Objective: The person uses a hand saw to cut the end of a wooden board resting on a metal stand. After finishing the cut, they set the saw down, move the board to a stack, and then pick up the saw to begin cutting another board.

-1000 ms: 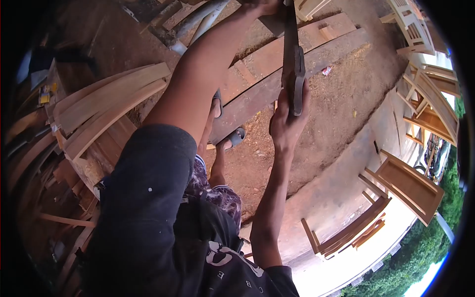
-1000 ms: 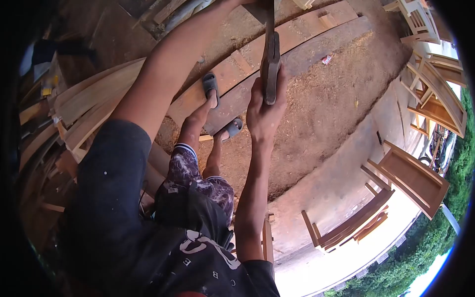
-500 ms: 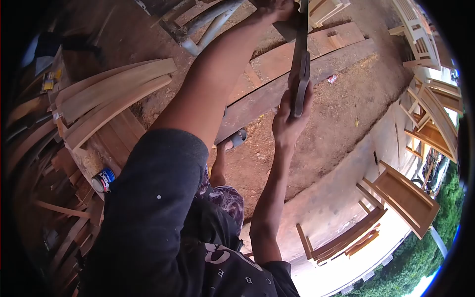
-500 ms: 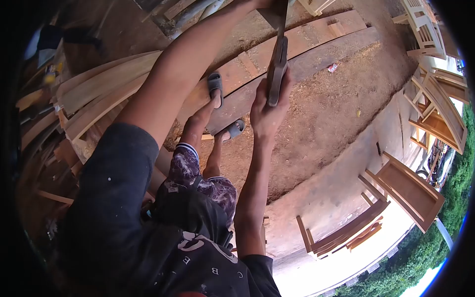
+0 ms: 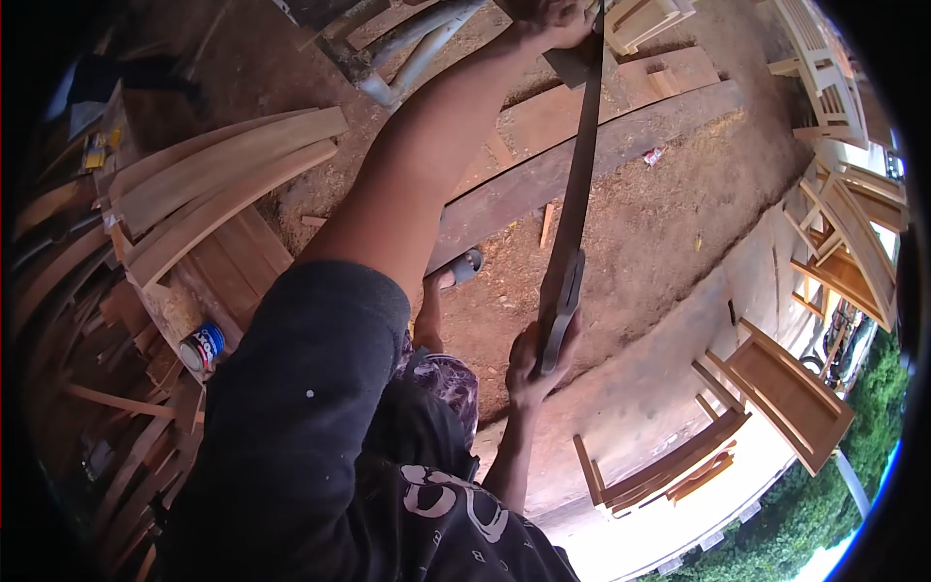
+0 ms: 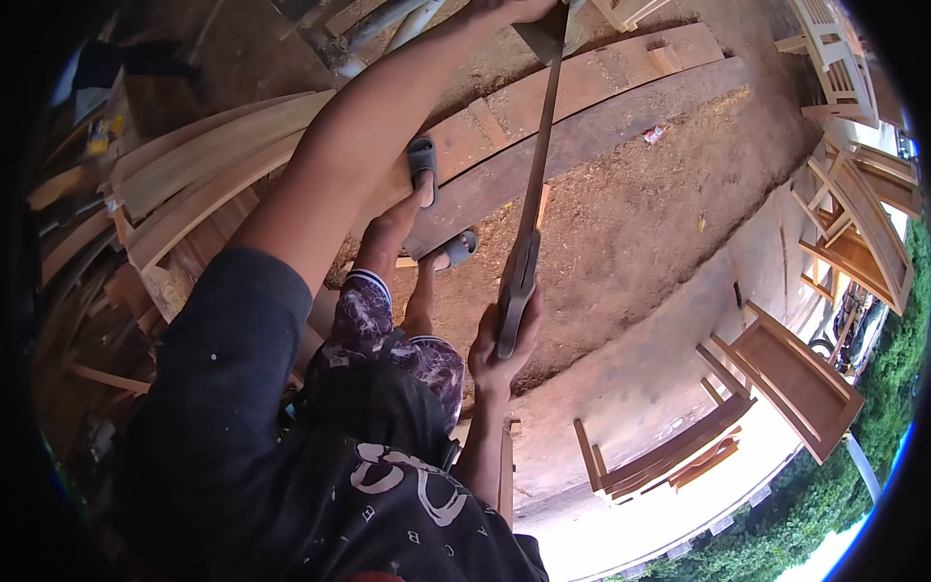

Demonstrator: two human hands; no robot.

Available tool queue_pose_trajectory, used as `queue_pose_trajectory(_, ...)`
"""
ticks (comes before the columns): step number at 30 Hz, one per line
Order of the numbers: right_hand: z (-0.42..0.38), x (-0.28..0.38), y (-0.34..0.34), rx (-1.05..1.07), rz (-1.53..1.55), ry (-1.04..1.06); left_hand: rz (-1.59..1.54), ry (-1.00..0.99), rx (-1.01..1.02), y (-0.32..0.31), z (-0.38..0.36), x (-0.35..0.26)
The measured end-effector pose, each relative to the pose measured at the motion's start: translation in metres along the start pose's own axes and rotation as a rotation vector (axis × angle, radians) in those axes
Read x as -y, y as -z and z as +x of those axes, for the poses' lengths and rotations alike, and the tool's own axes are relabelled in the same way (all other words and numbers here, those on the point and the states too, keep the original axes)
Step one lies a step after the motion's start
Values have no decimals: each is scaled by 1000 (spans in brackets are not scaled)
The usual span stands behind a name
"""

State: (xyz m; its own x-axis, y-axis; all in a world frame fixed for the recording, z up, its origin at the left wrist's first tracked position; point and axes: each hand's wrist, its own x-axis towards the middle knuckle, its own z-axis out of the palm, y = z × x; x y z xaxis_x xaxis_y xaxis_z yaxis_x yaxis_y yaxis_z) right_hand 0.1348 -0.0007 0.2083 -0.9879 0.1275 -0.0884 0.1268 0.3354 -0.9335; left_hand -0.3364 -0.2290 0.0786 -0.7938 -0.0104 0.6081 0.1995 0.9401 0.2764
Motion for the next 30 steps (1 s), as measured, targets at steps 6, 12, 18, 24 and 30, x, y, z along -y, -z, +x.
queue_pose_trajectory(6,174,53,-70,12,42,305,-23,-156,213,31,4,3)
queue_pose_trajectory(12,-45,-5,19,-22,11,-144,-31,-49,-169,11,1,-3)
queue_pose_trajectory(18,-2,-5,0,0,-30,59,-40,16,-84,44,-3,-18)
queue_pose_trajectory(24,165,49,-51,69,52,254,-49,-17,-25,45,-7,-11)
queue_pose_trajectory(30,-50,1,18,-3,10,-155,-41,-33,-135,-4,-7,8)
